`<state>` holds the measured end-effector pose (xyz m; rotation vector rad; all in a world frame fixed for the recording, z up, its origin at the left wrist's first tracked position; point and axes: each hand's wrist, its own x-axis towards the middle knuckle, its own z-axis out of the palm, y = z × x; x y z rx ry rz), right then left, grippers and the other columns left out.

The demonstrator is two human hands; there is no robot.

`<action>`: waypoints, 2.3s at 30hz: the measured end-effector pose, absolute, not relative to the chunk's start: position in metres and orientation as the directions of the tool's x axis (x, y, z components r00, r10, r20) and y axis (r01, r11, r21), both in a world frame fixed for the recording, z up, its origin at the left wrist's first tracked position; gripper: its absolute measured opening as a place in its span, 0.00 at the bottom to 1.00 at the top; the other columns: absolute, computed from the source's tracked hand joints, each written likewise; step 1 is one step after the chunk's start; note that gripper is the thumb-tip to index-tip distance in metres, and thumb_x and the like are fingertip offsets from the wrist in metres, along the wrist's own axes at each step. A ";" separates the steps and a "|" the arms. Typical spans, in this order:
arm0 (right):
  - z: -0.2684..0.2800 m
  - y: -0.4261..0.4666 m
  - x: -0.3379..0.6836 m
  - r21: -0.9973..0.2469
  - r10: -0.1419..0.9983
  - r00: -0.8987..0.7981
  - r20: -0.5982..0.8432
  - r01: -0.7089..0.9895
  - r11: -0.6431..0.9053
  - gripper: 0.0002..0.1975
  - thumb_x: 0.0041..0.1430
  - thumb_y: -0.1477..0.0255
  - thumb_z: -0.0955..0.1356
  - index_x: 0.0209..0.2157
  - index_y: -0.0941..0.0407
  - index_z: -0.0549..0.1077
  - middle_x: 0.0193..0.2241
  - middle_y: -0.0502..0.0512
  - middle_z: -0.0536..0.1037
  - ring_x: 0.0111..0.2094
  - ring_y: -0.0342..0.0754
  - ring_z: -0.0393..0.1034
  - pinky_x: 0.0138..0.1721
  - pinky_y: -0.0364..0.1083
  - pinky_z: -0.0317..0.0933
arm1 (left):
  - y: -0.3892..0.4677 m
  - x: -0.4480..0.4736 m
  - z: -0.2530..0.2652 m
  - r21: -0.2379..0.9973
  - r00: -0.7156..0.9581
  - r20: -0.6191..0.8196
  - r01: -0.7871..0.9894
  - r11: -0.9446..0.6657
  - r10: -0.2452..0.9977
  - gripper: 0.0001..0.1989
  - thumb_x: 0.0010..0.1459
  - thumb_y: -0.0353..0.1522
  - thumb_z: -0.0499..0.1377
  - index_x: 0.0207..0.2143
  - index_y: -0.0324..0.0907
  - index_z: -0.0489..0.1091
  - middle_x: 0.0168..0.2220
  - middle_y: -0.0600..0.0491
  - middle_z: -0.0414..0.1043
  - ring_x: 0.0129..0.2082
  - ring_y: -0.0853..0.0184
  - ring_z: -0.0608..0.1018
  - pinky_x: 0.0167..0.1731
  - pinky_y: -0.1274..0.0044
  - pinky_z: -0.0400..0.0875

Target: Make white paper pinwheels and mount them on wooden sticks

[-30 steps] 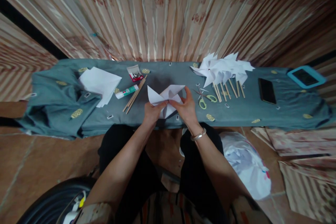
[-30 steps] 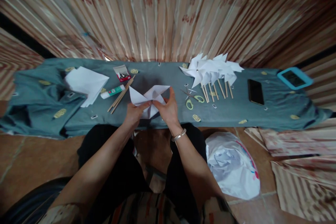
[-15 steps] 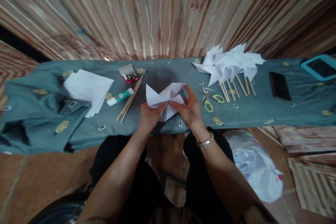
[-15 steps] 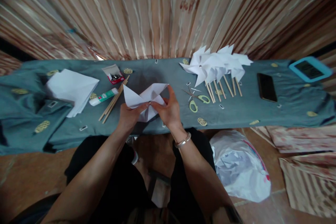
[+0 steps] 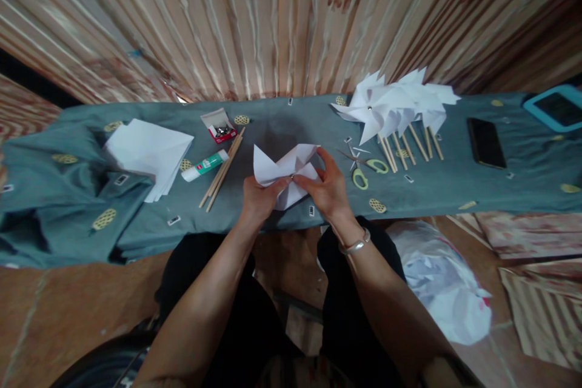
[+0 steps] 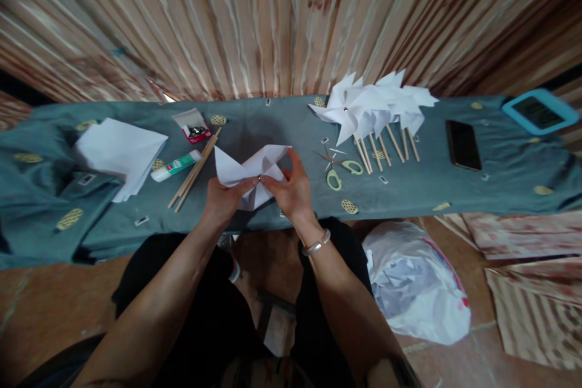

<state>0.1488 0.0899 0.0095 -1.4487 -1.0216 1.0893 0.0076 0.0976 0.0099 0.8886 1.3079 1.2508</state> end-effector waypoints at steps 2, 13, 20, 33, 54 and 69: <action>0.009 0.090 0.149 -0.991 0.966 0.232 -0.111 0.046 -0.125 0.49 0.42 0.62 0.78 0.64 0.57 0.58 0.34 0.57 0.82 0.34 0.58 0.79 0.37 0.57 0.75 | 0.098 0.008 0.010 0.975 -0.152 -0.189 -0.150 0.166 0.970 0.16 0.34 0.35 0.73 0.28 0.35 0.80 0.31 0.47 0.82 0.31 0.60 0.82 0.34 0.72 0.76; 0.008 0.090 0.149 -0.990 0.959 0.250 -0.131 0.008 -0.138 0.47 0.41 0.61 0.78 0.61 0.59 0.61 0.32 0.56 0.80 0.32 0.56 0.77 0.34 0.56 0.74 | 0.099 0.009 0.010 0.980 -0.151 -0.177 -0.124 0.159 0.973 0.15 0.33 0.35 0.73 0.26 0.36 0.80 0.29 0.48 0.82 0.29 0.61 0.80 0.31 0.73 0.75; 0.005 0.089 0.151 -0.988 0.958 0.250 -0.139 0.025 -0.150 0.46 0.41 0.63 0.78 0.61 0.58 0.63 0.33 0.56 0.81 0.34 0.56 0.78 0.37 0.56 0.74 | 0.098 0.008 0.009 0.982 -0.148 -0.176 -0.100 0.163 0.973 0.17 0.33 0.36 0.73 0.27 0.36 0.80 0.30 0.48 0.82 0.31 0.59 0.81 0.33 0.72 0.76; 0.008 0.089 0.151 -0.982 0.956 0.246 -0.162 0.056 -0.181 0.41 0.41 0.65 0.77 0.58 0.58 0.66 0.37 0.58 0.84 0.37 0.58 0.80 0.37 0.55 0.75 | 0.097 0.009 0.006 0.982 -0.149 -0.175 -0.096 0.162 0.973 0.15 0.36 0.35 0.72 0.29 0.36 0.81 0.32 0.48 0.83 0.32 0.60 0.82 0.34 0.73 0.76; 0.012 0.091 0.165 -0.988 0.976 0.180 -0.119 0.076 -0.135 0.45 0.38 0.57 0.79 0.57 0.59 0.67 0.38 0.61 0.82 0.39 0.58 0.79 0.40 0.57 0.74 | 0.094 0.009 0.016 0.941 -0.014 -0.263 -0.226 0.253 0.965 0.20 0.30 0.36 0.76 0.29 0.38 0.81 0.31 0.50 0.82 0.32 0.61 0.81 0.37 0.72 0.76; 0.006 0.083 0.177 -0.967 0.979 0.141 -0.145 0.187 -0.170 0.46 0.38 0.64 0.79 0.60 0.58 0.66 0.35 0.57 0.83 0.35 0.57 0.79 0.37 0.57 0.75 | 0.075 0.008 0.009 0.924 0.030 -0.327 -0.197 0.327 0.944 0.21 0.29 0.38 0.76 0.27 0.37 0.80 0.29 0.50 0.82 0.31 0.59 0.81 0.35 0.71 0.76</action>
